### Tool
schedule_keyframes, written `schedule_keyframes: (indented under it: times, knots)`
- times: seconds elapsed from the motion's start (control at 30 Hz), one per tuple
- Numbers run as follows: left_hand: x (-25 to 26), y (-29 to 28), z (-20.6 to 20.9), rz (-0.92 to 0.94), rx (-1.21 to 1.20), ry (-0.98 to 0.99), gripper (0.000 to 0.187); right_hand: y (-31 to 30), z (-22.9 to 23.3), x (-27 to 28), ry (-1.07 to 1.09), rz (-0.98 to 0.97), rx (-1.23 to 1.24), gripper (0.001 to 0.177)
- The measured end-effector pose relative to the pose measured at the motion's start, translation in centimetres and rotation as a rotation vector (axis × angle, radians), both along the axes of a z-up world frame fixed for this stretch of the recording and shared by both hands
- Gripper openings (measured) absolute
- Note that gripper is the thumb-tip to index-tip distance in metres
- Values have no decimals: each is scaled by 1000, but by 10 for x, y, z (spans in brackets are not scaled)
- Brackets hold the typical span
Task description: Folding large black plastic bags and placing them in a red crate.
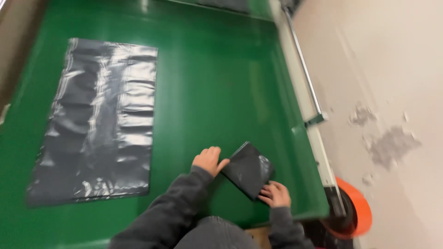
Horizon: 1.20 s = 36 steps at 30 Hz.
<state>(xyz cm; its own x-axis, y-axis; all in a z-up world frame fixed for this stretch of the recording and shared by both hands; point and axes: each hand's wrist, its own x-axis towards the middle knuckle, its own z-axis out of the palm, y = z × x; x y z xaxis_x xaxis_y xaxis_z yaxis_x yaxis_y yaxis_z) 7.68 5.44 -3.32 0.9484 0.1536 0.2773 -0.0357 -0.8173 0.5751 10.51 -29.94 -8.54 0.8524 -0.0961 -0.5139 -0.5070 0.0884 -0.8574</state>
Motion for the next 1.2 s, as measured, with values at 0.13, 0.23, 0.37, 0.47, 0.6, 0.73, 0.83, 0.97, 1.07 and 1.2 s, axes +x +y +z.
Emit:
schedule_keyframes:
  times: [0.13,0.23,0.37,0.47,0.6,0.73,0.83,0.97,1.07,1.2]
  knots:
    - [-104,94,39,70,55,40,60,25,-35,-13,-456,-82,-227,29]
    - [-178,150,29,223,201,15,83,141,20,-63,-585,212,265,26]
    - [-240,191,0,211,162,167,85,282,62,-102,-334,871,690,65]
    - [-250,200,3,175,136,153,81,346,56,-109,-177,940,788,74]
    - [-243,193,1,250,118,58,65,388,53,-112,-103,901,861,76]
    - [-222,197,-12,323,205,11,41,407,77,-116,-373,1056,557,75]
    - [-217,204,-18,298,217,-49,24,420,91,-114,-1015,1198,-119,79]
    - [-248,210,27,157,178,-104,37,402,85,-113,-1368,1047,-515,41]
    - [-301,228,21,132,223,-10,46,359,104,-116,-1320,1064,-405,28]
    - [-346,274,30,-64,-123,671,29,270,86,-94,-875,1301,-132,21]
